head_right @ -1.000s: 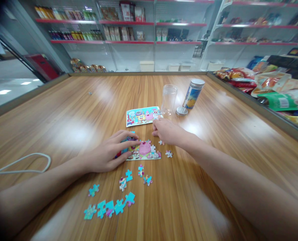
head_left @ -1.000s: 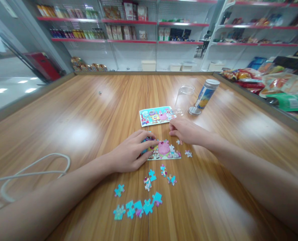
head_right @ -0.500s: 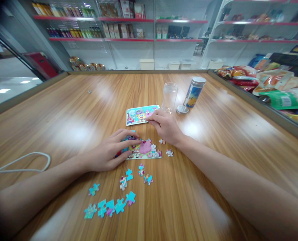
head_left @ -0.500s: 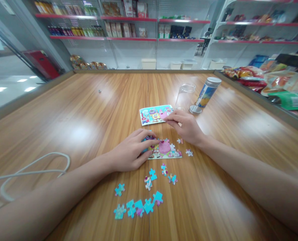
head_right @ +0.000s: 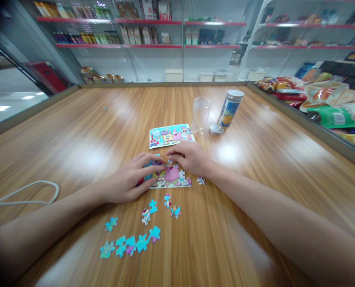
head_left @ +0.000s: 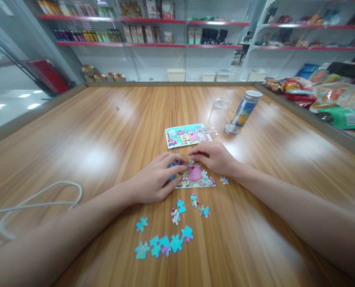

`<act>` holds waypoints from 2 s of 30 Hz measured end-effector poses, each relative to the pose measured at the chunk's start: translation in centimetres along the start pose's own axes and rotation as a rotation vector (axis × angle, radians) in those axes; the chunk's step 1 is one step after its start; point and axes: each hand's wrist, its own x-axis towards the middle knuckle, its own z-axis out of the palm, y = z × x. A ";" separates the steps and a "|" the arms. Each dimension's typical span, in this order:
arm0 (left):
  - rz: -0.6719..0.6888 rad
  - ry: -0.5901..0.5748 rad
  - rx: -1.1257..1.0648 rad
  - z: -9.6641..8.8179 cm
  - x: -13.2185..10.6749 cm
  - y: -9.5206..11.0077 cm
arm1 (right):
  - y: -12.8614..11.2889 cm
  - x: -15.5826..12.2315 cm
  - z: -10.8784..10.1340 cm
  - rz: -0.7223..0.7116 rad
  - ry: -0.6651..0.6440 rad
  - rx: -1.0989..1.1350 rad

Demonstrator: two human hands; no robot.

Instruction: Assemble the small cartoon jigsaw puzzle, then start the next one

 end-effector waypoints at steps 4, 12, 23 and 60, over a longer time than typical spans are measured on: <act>-0.005 -0.001 0.000 0.0 0.0 0.0 | -0.2 0.0 -0.1 -0.014 -0.020 -0.020; -0.004 -0.010 0.004 -0.1 0.0 0.1 | -0.2 0.0 0.0 -0.031 -0.025 -0.065; -0.011 -0.030 0.018 0.1 -0.1 -0.2 | 0.5 0.3 -0.2 -0.055 -0.139 -0.144; -0.003 -0.020 0.001 0.0 -0.1 -0.1 | -3.9 -1.1 -7.3 0.382 -0.841 -0.601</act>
